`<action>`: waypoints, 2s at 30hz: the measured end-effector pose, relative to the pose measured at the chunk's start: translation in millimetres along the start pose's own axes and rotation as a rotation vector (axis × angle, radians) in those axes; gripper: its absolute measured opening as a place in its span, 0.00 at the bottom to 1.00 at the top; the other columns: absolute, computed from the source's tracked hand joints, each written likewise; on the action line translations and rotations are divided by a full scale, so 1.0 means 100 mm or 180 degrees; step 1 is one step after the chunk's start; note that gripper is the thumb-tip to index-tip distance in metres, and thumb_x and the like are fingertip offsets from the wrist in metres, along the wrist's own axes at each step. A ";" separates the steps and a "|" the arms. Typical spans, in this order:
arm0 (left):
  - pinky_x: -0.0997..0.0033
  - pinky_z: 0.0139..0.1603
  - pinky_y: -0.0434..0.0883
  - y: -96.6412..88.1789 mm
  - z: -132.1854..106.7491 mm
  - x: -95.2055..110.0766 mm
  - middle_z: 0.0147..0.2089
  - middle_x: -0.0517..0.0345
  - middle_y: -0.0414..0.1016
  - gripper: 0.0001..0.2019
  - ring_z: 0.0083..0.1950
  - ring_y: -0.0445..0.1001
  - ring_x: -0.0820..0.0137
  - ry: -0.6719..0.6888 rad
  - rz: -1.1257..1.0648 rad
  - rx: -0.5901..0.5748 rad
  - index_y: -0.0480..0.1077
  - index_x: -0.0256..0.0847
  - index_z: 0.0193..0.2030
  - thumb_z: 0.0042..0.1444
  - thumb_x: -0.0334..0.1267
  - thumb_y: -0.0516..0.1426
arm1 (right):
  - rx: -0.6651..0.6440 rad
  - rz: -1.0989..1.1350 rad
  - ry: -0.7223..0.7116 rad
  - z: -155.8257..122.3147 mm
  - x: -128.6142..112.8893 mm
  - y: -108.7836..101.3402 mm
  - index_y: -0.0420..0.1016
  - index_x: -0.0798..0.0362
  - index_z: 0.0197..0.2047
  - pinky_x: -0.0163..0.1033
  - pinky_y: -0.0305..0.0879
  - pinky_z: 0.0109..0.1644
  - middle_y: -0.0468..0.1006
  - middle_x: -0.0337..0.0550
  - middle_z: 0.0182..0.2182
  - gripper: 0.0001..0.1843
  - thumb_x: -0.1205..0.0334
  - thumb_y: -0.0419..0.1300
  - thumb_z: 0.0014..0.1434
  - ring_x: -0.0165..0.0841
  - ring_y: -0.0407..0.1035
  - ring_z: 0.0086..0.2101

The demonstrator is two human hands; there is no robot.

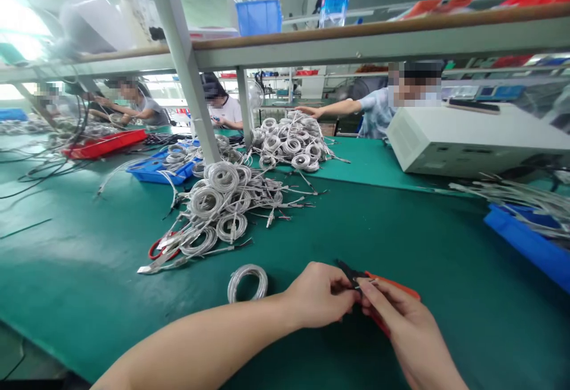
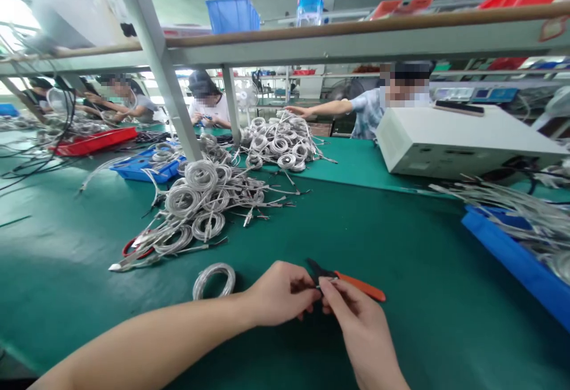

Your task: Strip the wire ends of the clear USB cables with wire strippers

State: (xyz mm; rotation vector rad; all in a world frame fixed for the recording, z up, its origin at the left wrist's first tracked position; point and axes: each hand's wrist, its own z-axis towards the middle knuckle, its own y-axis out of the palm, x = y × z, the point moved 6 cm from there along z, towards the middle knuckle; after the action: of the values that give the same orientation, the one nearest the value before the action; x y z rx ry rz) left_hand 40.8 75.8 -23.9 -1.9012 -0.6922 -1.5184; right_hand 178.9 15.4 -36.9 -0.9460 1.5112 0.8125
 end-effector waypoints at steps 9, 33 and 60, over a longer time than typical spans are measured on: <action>0.77 0.24 0.63 0.03 -0.01 0.09 0.29 0.56 0.79 0.08 0.26 0.72 0.73 0.0260 0.0298 -0.0042 0.74 0.37 0.31 0.55 0.38 0.56 | -0.0360 0.0105 -0.0232 -0.08 -0.13 0.15 0.82 0.52 0.25 0.40 0.60 0.31 0.76 0.43 0.22 0.19 0.43 0.72 0.46 0.34 0.64 0.25; 0.73 0.29 0.67 0.14 -0.19 0.31 0.32 0.56 0.75 0.15 0.28 0.72 0.71 0.0489 0.0396 0.0080 0.74 0.37 0.39 0.63 0.47 0.53 | -0.0076 0.0910 -0.0324 -0.14 -0.34 0.03 0.78 0.53 0.24 0.37 0.60 0.29 0.69 0.35 0.18 0.16 0.49 0.72 0.47 0.29 0.61 0.22; 0.77 0.19 0.46 0.15 -0.17 0.23 0.20 0.71 0.51 0.20 0.19 0.45 0.80 0.0266 -0.0510 -0.0292 0.65 0.39 0.32 0.62 0.56 0.54 | -0.0482 0.0915 -0.0231 -0.21 -0.36 0.11 0.81 0.52 0.24 0.38 0.58 0.32 0.72 0.36 0.20 0.11 0.56 0.70 0.52 0.28 0.63 0.24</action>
State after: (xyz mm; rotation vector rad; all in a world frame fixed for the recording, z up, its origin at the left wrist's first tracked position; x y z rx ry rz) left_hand 45.4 53.9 -1.0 -1.8743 -0.7644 -1.7462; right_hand 161.5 6.0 1.3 -0.8085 1.5591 1.1692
